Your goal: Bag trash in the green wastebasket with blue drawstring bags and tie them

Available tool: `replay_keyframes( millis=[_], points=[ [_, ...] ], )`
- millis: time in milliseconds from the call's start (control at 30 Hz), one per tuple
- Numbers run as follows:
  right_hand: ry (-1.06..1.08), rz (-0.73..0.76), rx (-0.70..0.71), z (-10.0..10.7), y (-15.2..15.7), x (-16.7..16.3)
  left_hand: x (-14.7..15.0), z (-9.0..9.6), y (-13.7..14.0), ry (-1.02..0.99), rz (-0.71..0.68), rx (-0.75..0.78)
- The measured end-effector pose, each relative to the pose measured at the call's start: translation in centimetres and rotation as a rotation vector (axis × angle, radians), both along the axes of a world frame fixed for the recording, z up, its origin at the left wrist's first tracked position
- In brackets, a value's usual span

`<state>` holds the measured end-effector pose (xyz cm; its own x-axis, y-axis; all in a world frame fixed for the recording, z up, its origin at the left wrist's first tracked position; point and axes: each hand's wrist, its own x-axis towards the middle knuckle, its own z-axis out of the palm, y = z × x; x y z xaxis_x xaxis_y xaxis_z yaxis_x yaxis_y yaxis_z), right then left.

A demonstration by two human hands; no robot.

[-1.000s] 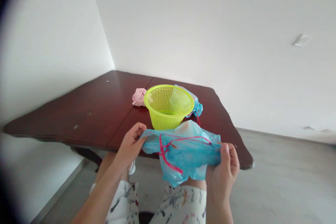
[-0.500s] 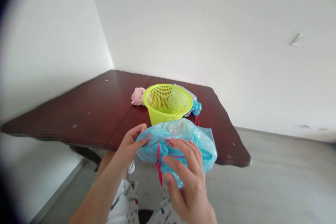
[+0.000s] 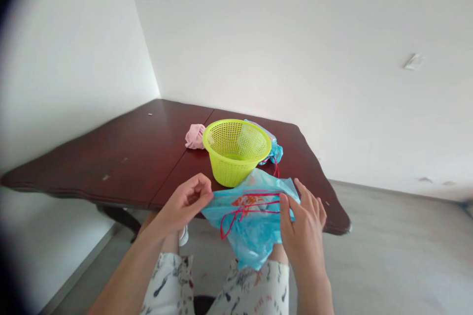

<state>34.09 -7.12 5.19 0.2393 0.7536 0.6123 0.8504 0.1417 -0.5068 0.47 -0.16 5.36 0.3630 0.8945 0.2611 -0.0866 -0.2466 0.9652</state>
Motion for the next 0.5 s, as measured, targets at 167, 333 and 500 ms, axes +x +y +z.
replay_keyframes(
  millis=[167,333,500],
  points=[
    [-0.035,0.167,0.058,2.6,-0.6,-0.3,-0.6,-0.5,1.2,0.086,0.075,0.133],
    [0.002,0.263,0.136,3.5,-1.0,-1.6,-0.8,-0.4,1.3,0.311,0.204,0.247],
    [0.106,0.196,0.028,1.0,0.1,-2.8,-0.8,-1.0,1.1,0.383,0.311,0.252]
  ],
)
